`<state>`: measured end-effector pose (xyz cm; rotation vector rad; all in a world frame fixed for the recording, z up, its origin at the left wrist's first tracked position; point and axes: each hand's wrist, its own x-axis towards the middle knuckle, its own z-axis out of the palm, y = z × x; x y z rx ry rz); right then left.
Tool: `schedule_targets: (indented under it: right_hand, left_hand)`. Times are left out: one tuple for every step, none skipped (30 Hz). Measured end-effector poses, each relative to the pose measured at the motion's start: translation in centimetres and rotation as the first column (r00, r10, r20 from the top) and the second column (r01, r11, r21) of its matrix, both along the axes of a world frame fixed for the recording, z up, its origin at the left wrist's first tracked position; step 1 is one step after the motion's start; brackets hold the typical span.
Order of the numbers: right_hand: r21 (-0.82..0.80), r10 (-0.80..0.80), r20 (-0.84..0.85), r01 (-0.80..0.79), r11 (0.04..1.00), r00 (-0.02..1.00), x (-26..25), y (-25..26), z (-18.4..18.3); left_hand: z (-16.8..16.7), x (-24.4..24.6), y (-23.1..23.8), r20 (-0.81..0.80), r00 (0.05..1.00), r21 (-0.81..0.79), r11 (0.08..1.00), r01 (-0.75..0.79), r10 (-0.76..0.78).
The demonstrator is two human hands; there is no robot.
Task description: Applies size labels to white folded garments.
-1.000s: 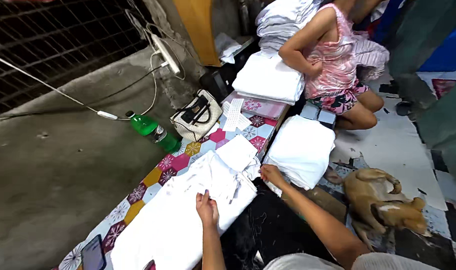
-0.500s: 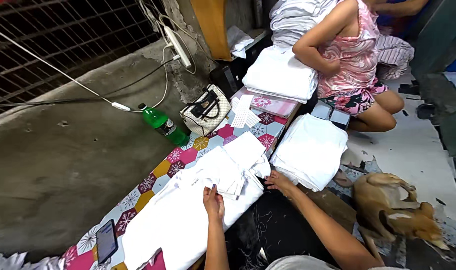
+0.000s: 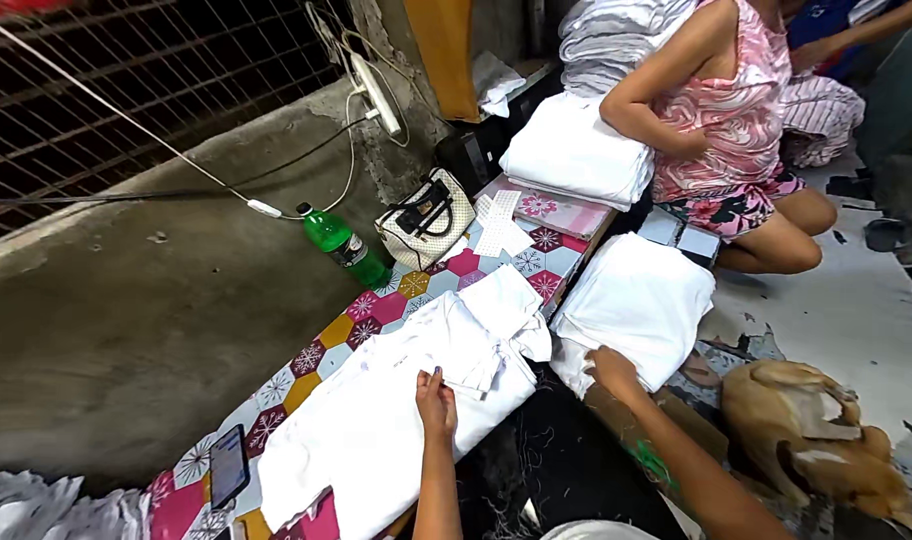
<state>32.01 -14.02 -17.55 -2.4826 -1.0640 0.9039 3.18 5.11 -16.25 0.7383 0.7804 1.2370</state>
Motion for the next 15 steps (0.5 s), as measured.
schedule_targets:
  right_hand:
    - [0.118,-0.018,-0.024,0.021,0.993,1.000,-0.2,1.8,1.7]
    - [0.239,-0.038,-0.077,0.055,0.970,0.996,-0.4,3.9,3.0]
    - [0.327,-0.050,-0.144,0.095,0.940,0.988,-0.6,6.1,3.7]
    - [0.362,-0.049,-0.205,0.123,0.924,0.978,-0.9,8.2,4.0]
    - [0.356,-0.034,-0.256,0.127,0.926,0.966,-1.2,10.0,4.0]
    - [0.328,-0.018,-0.277,0.112,0.938,0.961,-1.5,11.5,3.9]
    - [0.302,-0.013,-0.245,0.089,0.949,0.969,-2.0,12.5,4.1]
    - [0.278,-0.025,-0.169,0.072,0.958,0.985,-2.6,12.9,4.7]
    - [0.261,-0.047,-0.075,0.065,0.963,0.996,-3.1,13.0,5.7]
    - [0.259,-0.067,0.009,0.063,0.964,0.998,-3.6,12.8,6.8]
    - [0.287,-0.084,0.068,0.061,0.956,0.994,-4.1,12.4,7.8]
    - [0.367,-0.092,0.103,0.048,0.929,0.990,-4.5,12.1,8.4]
    - [0.503,-0.091,0.127,0.015,0.864,0.988,-5.0,11.7,8.6]
    - [0.668,-0.089,0.162,-0.043,0.743,0.983,-5.8,11.5,8.4]
    - [0.818,-0.082,0.218,-0.136,0.559,0.972,-7.0,11.6,8.0]
  left_hand:
    - [0.0,0.0,0.0,0.010,1.000,-0.001,1.000,-0.006,0.006]
    - [0.0,0.0,0.0,0.021,1.000,-0.002,1.000,-0.013,0.013]
    - [-0.1,0.0,0.0,0.032,0.999,-0.004,1.000,-0.020,0.020]
    - [-0.1,-0.1,-0.1,0.038,0.999,-0.006,1.000,-0.023,0.023]
    - [-0.2,-0.2,-0.1,0.039,0.999,-0.008,1.000,-0.024,0.024]
    - [-0.1,-0.2,-0.2,0.044,0.999,-0.009,1.000,-0.025,0.025]
    - [-0.1,-0.2,-0.2,0.046,0.998,-0.009,1.000,-0.030,0.030]
    - [0.0,-0.3,-0.2,0.044,0.998,-0.012,0.999,-0.038,0.039]
    - [0.1,-0.3,-0.2,0.038,0.998,-0.017,0.999,-0.046,0.047]
    - [0.1,-0.3,-0.2,0.032,0.998,-0.025,0.998,-0.051,0.051]
    - [0.1,-0.3,-0.2,0.031,0.998,-0.037,0.998,-0.056,0.058]
    - [0.2,-0.4,-0.3,0.030,0.998,-0.047,0.997,-0.059,0.061]
    - [0.3,-0.4,-0.4,0.024,0.998,-0.051,0.997,-0.061,0.063]
    - [0.6,-0.4,-0.6,0.010,0.997,-0.058,0.995,-0.077,0.078]
    - [0.9,-0.3,-0.8,0.000,0.995,-0.066,0.992,-0.104,0.104]
